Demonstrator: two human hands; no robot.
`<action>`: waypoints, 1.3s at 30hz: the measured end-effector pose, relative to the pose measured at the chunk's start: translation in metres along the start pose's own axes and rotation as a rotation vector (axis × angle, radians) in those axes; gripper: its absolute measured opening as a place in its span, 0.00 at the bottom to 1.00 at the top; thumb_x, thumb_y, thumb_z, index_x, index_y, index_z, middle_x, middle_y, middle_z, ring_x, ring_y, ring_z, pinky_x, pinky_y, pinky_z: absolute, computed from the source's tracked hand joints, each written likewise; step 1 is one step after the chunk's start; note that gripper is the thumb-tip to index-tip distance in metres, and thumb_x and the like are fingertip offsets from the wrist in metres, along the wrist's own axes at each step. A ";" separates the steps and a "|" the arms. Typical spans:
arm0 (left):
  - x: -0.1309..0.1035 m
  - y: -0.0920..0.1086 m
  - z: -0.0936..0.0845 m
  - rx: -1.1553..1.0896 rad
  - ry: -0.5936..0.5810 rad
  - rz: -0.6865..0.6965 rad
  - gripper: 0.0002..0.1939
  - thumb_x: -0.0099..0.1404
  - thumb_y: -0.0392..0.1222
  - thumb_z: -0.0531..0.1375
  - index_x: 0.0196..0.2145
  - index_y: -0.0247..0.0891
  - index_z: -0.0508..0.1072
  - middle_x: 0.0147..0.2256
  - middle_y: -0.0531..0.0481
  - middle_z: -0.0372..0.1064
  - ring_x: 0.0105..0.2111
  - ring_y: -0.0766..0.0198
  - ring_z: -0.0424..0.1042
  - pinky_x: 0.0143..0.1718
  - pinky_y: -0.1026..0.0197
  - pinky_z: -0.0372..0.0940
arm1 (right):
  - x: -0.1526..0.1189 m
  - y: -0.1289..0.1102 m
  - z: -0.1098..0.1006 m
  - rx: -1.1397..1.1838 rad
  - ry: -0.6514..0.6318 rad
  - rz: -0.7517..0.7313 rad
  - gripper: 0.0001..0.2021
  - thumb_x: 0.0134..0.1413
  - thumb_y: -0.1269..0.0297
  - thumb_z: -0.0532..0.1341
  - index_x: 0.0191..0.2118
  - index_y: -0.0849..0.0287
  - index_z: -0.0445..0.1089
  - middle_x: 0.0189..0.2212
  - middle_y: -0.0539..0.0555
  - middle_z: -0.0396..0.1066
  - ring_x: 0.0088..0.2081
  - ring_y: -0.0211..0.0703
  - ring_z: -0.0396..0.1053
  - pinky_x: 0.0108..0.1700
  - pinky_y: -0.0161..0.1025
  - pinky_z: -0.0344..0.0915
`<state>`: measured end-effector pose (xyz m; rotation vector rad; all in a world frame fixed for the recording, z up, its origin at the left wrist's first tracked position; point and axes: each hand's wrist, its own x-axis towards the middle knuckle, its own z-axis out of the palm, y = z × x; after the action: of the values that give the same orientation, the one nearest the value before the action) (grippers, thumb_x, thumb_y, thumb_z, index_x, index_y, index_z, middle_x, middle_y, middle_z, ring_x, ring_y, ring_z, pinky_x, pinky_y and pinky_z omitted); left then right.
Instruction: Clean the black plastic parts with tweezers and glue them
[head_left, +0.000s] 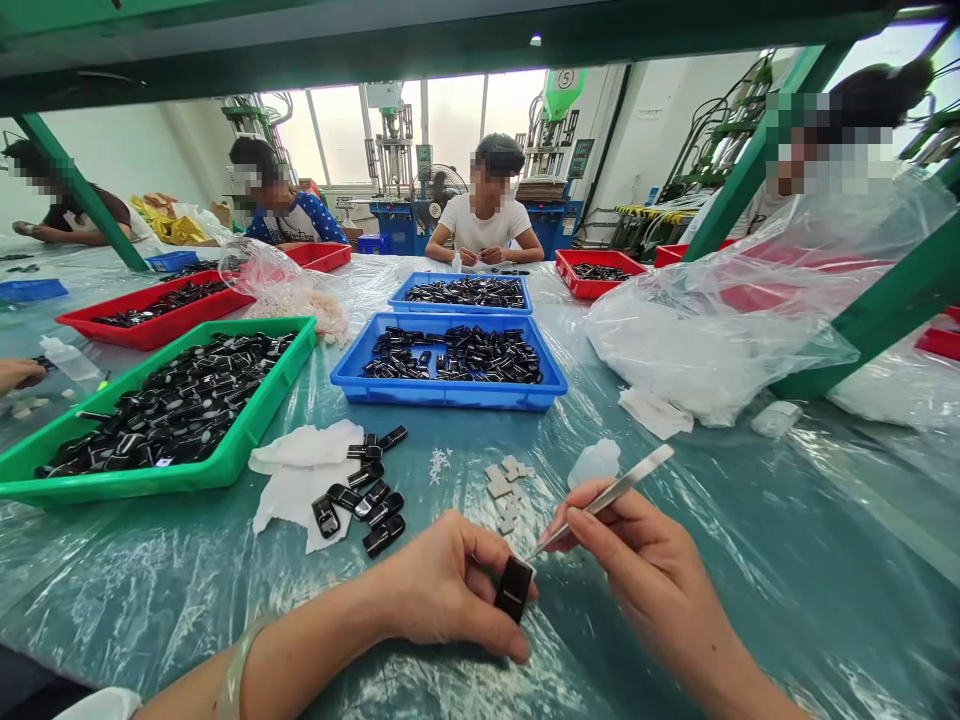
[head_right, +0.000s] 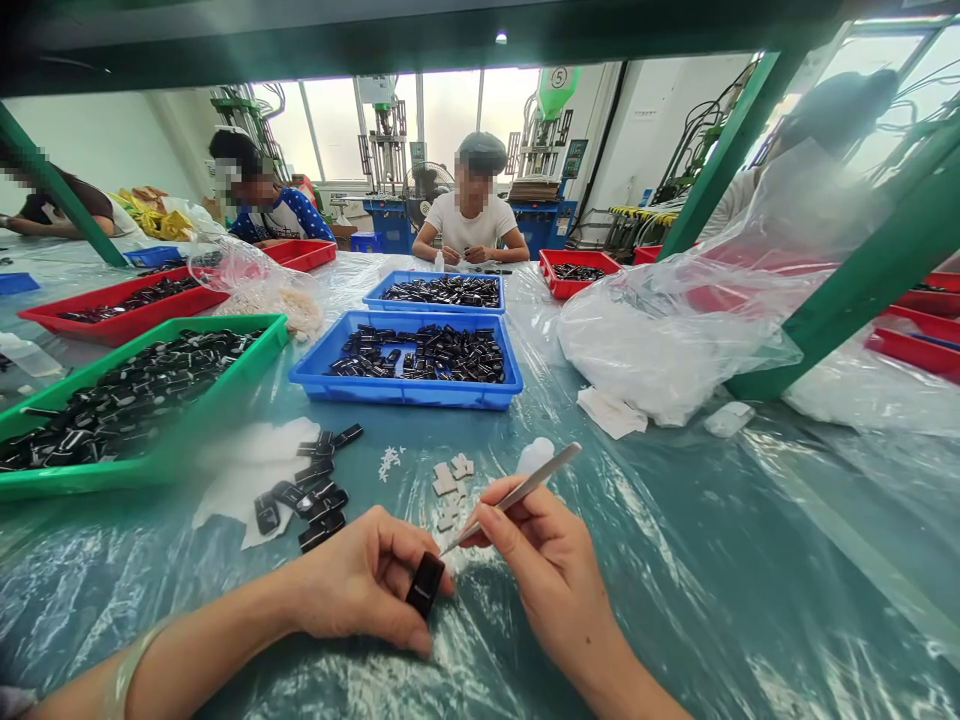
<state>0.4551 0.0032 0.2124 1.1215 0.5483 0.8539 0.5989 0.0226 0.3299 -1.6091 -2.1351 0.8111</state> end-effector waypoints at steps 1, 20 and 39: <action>0.000 0.000 0.000 -0.005 -0.008 0.001 0.32 0.35 0.50 0.67 0.39 0.30 0.70 0.24 0.54 0.60 0.21 0.85 0.59 0.21 0.80 0.53 | -0.001 0.000 0.000 -0.014 -0.005 -0.008 0.37 0.36 0.36 0.52 0.38 0.71 0.52 0.30 0.53 0.61 0.31 0.16 0.63 0.35 0.12 0.64; -0.003 0.012 0.004 -0.181 -0.098 -0.026 0.28 0.51 0.58 0.53 0.37 0.27 0.67 0.25 0.50 0.61 0.25 0.71 0.70 0.22 0.78 0.63 | 0.003 0.005 0.007 0.057 -0.381 0.122 0.38 0.40 0.33 0.46 0.43 0.68 0.43 0.21 0.46 0.55 0.22 0.16 0.57 0.25 0.16 0.56; -0.006 0.013 0.009 -0.144 -0.064 -0.044 0.24 0.51 0.55 0.54 0.34 0.28 0.65 0.26 0.51 0.59 0.25 0.72 0.70 0.22 0.78 0.62 | 0.006 0.004 0.009 0.102 -0.398 0.197 0.47 0.27 0.26 0.48 0.43 0.67 0.42 0.24 0.45 0.56 0.23 0.18 0.59 0.27 0.18 0.58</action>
<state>0.4542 -0.0042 0.2278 0.9987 0.4495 0.8042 0.5949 0.0267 0.3202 -1.7395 -2.1621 1.3816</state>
